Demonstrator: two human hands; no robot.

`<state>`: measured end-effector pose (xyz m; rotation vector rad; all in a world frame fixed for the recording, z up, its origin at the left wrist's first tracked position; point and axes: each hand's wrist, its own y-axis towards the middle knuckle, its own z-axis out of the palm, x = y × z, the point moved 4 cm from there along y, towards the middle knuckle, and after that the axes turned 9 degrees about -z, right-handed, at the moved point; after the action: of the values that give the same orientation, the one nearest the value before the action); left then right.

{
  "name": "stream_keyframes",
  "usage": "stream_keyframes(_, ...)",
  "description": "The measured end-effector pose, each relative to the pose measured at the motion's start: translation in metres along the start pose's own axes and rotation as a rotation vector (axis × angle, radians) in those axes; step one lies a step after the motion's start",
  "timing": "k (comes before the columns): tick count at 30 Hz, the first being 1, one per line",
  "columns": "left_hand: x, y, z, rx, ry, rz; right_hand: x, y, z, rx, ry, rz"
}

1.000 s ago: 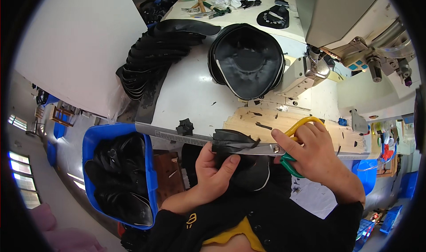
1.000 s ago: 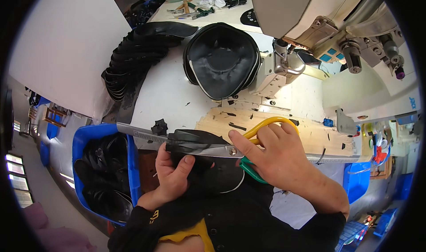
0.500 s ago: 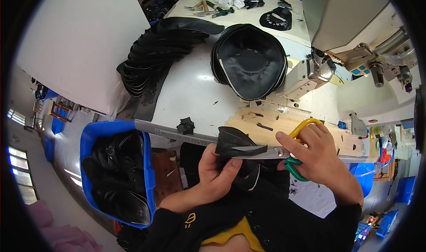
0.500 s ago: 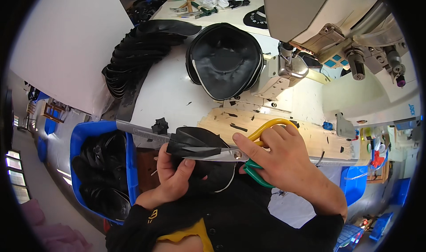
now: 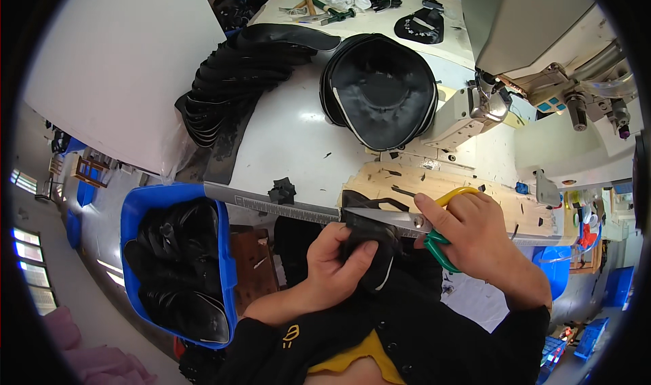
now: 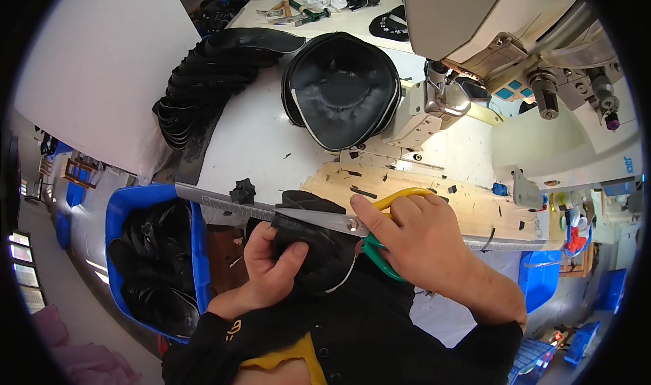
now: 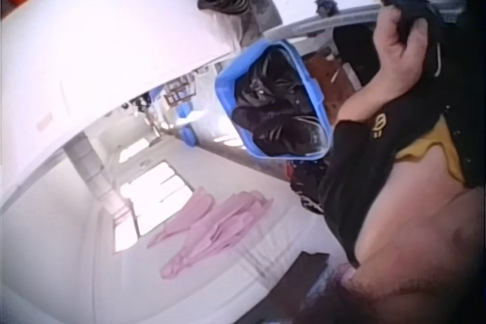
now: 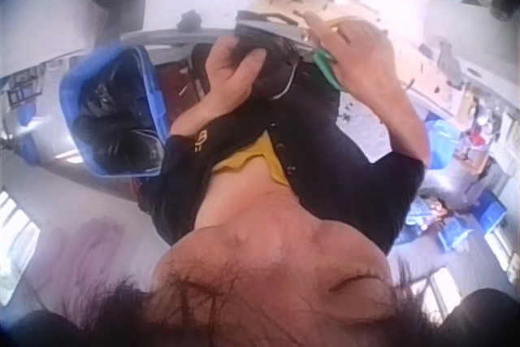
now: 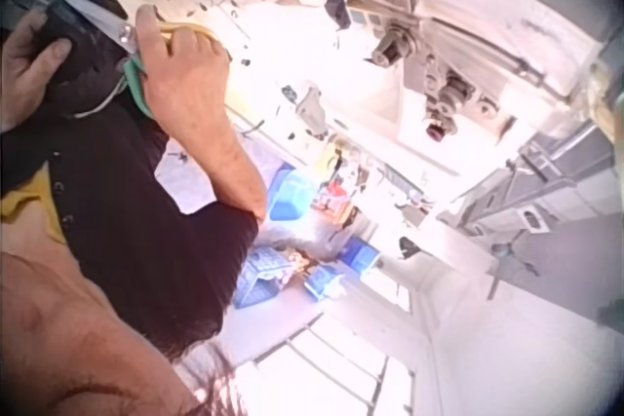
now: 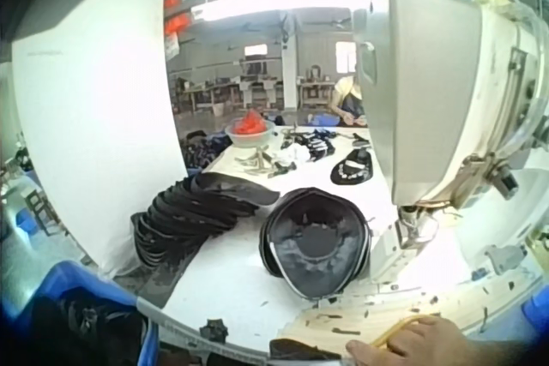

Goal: The person uses scissors to trim the edges of black material pieces, likely shoe parts, at a workbench. They handle the items one at a time, cutting away excess material and stacking the finished pieces on the table.

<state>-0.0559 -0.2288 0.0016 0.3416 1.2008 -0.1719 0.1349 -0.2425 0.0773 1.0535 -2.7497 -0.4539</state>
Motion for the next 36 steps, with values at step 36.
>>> stream_keyframes(36,0.014,-0.002,-0.002,0.098,-0.144,-0.232,-0.004,0.005,0.011,0.077,0.202,0.001)
